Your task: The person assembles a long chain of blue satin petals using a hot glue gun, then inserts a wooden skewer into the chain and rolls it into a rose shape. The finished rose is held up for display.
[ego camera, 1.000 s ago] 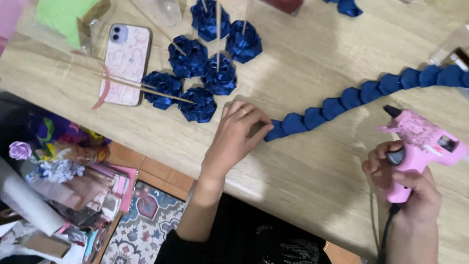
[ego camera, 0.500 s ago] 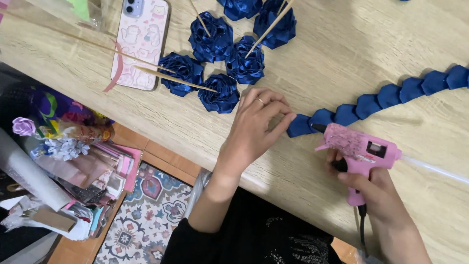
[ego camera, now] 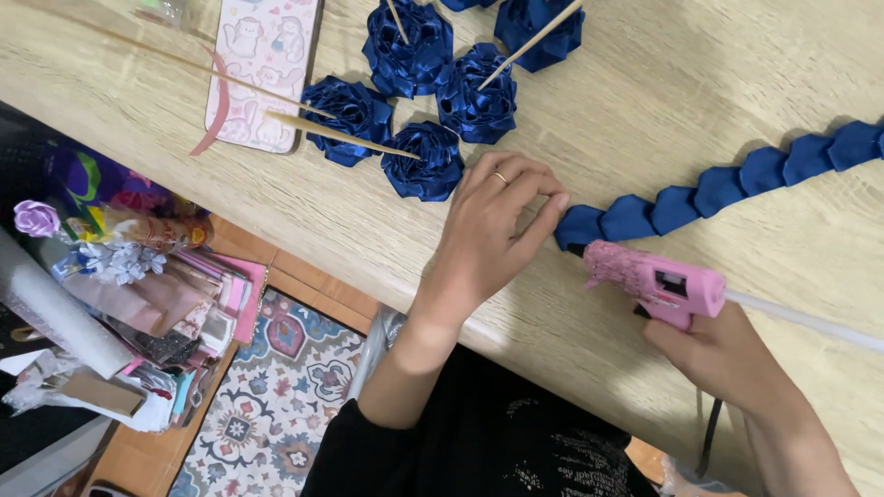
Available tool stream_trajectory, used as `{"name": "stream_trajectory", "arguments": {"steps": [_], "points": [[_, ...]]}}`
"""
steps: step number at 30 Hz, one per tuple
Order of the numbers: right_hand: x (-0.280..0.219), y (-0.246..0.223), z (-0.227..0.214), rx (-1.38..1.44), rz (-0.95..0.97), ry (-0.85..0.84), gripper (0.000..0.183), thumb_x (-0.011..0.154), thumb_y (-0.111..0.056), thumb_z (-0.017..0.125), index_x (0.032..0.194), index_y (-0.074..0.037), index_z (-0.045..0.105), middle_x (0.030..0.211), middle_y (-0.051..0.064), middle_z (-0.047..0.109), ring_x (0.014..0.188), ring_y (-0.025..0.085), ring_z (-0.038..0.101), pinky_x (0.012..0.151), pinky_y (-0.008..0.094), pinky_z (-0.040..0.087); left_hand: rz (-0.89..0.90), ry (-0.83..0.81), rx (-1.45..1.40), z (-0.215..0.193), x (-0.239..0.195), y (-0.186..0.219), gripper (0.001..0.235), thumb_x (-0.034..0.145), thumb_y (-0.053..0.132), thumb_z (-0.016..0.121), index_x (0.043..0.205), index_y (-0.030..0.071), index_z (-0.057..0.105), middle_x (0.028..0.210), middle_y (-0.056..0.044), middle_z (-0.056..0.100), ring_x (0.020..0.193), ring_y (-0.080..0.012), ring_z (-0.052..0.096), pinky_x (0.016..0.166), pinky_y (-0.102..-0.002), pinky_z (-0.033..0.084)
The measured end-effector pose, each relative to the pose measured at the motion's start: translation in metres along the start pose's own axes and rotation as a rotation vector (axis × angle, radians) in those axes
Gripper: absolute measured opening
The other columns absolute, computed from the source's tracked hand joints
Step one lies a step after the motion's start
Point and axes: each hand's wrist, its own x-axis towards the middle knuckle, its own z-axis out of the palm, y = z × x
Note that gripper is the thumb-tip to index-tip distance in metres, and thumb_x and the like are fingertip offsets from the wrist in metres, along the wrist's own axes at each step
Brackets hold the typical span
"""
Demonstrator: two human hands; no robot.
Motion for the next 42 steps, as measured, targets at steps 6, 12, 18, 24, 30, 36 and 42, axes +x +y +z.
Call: {"name": "stream_trajectory", "arguments": {"steps": [6, 12, 18, 24, 30, 36, 42], "points": [[0.001, -0.004, 0.000, 0.088, 0.046, 0.005, 0.020, 0.076, 0.006, 0.059, 0.073, -0.010, 0.048, 0.069, -0.003, 0.040, 0.064, 0.011, 0.037, 0.056, 0.031, 0.028, 0.009, -0.009, -0.009, 0.001, -0.001, 0.000, 0.021, 0.103, 0.025, 0.054, 0.100, 0.009, 0.068, 0.101, -0.004, 0.066, 0.107, -0.0252, 0.057, 0.094, -0.039, 0.043], [0.005, 0.014, -0.001, 0.060, -0.062, -0.003, 0.017, 0.079, 0.000, 0.062, 0.074, -0.010, 0.050, 0.071, -0.004, 0.042, 0.069, 0.010, 0.039, 0.060, 0.031, 0.032, 0.016, 0.002, -0.003, 0.001, -0.001, 0.000, 0.022, 0.103, 0.026, 0.052, 0.099, 0.010, 0.067, 0.100, -0.003, 0.066, 0.104, -0.0238, 0.057, 0.094, -0.038, 0.044], [0.003, -0.009, -0.001, 0.137, -0.013, -0.032, 0.031, 0.077, 0.005, 0.058, 0.066, -0.014, 0.035, 0.064, -0.004, 0.031, 0.058, 0.010, 0.030, 0.051, 0.032, 0.022, 0.005, -0.020, -0.008, 0.001, -0.002, 0.000, 0.022, 0.103, 0.025, 0.053, 0.100, 0.009, 0.067, 0.100, -0.003, 0.067, 0.104, -0.0238, 0.056, 0.093, -0.038, 0.044], [0.002, 0.001, -0.007, 0.114, 0.053, 0.021, 0.016, 0.075, 0.005, 0.060, 0.084, -0.008, 0.057, 0.065, -0.002, 0.040, 0.057, 0.011, 0.037, 0.048, 0.032, 0.028, -0.004, -0.021, 0.003, 0.001, -0.002, 0.001, 0.020, 0.103, 0.025, 0.053, 0.099, 0.010, 0.067, 0.100, -0.002, 0.066, 0.104, -0.0230, 0.056, 0.093, -0.037, 0.043], [-0.001, 0.024, -0.015, 0.130, 0.088, 0.049, 0.012, 0.076, 0.006, 0.059, 0.077, -0.006, 0.056, 0.058, 0.002, 0.043, 0.048, 0.014, 0.041, 0.039, 0.032, 0.031, 0.000, -0.021, 0.000, 0.002, -0.001, 0.001, 0.020, 0.103, 0.024, 0.053, 0.099, 0.010, 0.067, 0.100, -0.001, 0.066, 0.103, -0.0230, 0.056, 0.090, -0.036, 0.043], [-0.002, 0.008, -0.025, 0.119, 0.089, 0.052, 0.021, 0.076, 0.008, 0.060, 0.094, -0.002, 0.060, 0.069, 0.008, 0.054, 0.047, 0.020, 0.051, 0.031, 0.033, 0.040, -0.001, -0.028, 0.000, 0.002, 0.000, 0.001, 0.021, 0.103, 0.024, 0.054, 0.098, 0.008, 0.068, 0.100, -0.003, 0.067, 0.102, -0.0238, 0.056, 0.091, -0.037, 0.044], [-0.005, 0.037, -0.035, 0.117, -0.003, 0.067, 0.021, 0.079, 0.007, 0.061, 0.097, -0.003, 0.061, 0.087, 0.006, 0.057, 0.078, 0.018, 0.055, 0.068, 0.032, 0.042, -0.008, -0.018, 0.008, 0.003, -0.001, 0.000, 0.020, 0.103, 0.024, 0.055, 0.099, 0.009, 0.068, 0.100, -0.002, 0.067, 0.102, -0.0237, 0.056, 0.092, -0.038, 0.044]]}}
